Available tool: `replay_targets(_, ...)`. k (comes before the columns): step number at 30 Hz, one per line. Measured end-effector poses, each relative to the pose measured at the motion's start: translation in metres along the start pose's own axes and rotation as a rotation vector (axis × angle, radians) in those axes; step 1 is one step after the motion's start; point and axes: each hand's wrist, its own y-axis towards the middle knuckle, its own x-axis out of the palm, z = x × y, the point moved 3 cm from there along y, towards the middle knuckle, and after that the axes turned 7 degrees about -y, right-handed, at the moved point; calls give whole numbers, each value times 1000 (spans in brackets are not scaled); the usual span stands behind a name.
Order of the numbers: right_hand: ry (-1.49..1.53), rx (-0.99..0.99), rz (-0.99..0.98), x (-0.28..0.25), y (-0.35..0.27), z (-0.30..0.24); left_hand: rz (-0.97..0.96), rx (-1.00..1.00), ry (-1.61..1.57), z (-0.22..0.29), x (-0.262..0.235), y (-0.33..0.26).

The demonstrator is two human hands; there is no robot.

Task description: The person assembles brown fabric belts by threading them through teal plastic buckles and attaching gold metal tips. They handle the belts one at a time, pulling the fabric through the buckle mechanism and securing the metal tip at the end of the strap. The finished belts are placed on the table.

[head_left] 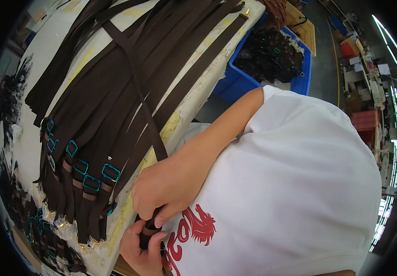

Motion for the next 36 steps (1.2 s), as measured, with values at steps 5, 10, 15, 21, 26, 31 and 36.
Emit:
replay_targets(5,706,308,-36,6,4,10,152,102,71,-17,9,-7)
replay_targets(10,848,265,-30,12,8,20,376,161,-25,-37,15,-8)
replay_targets(15,353,107,-110,-14,12,2,256,-124,-415,-48,-9,-22)
replay_targets(21,672,416,-479,10,14,8,-19,-243,-419,-45,-22,-19)
replay_targets(26,776,589,-403,5,18,-2,-112,122,40,27,-23,4)
replay_targets(31,799,625,-399,12,16,-6,-184,286,404,52,-11,18)
replay_targets(36,673,557,-425,5,5,-6,-289,350,431,60,-4,31)
